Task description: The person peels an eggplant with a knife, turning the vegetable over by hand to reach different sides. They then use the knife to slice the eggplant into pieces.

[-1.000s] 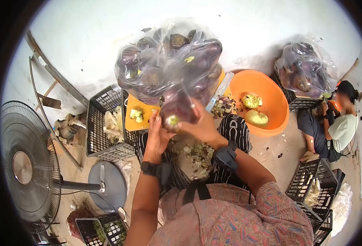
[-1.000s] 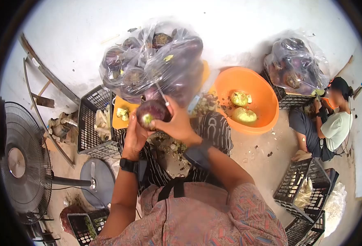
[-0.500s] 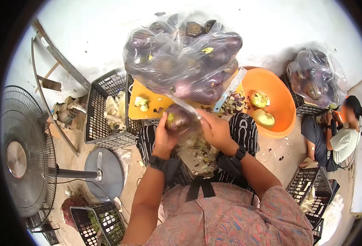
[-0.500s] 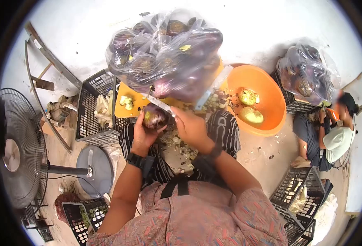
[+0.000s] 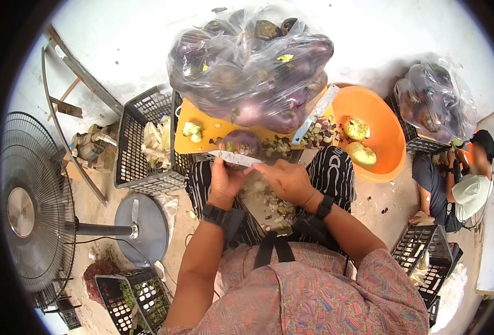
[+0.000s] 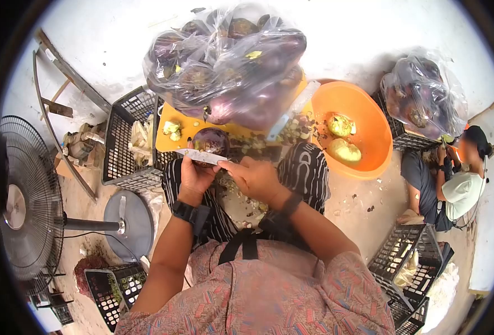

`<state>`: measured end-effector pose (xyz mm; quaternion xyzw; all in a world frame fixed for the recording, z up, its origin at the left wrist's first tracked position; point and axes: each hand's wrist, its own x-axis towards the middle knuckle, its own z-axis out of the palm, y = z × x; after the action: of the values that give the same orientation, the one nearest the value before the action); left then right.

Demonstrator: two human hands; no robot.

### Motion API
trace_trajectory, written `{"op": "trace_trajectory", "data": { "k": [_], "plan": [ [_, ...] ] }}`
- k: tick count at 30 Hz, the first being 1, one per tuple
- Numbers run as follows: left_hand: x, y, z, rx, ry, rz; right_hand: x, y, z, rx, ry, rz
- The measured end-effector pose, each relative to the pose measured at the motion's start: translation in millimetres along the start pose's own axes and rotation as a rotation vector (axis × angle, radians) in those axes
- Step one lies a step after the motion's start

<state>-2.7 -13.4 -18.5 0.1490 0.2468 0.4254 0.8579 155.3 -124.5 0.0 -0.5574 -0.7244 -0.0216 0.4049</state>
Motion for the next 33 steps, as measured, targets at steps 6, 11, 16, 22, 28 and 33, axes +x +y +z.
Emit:
{"op": "trace_trajectory", "data": {
  "k": [6, 11, 16, 22, 28, 33],
  "plan": [
    [5, -2, -9, 0.047, 0.009, -0.017, 5, 1, 1, -0.078, 0.023, -0.032],
    [4, -2, -1, 0.053, 0.006, -0.057, 5, 6, 0, -0.204, -0.001, -0.083],
    [0, -2, 5, 0.099, -0.004, -0.081, 6, 11, -1, -0.2, 0.015, -0.078],
    [-16, 6, 7, 0.169, -0.012, -0.052, 10, 28, -15, -0.209, 0.143, 0.123],
    [-12, 1, 2, 0.127, 0.038, -0.008, -1, 8, -4, -0.108, 0.027, -0.062],
    [-13, -1, 7, 0.067, -0.146, -0.066, -1, 2, 4, -0.102, 0.026, -0.117]
  ]
}}
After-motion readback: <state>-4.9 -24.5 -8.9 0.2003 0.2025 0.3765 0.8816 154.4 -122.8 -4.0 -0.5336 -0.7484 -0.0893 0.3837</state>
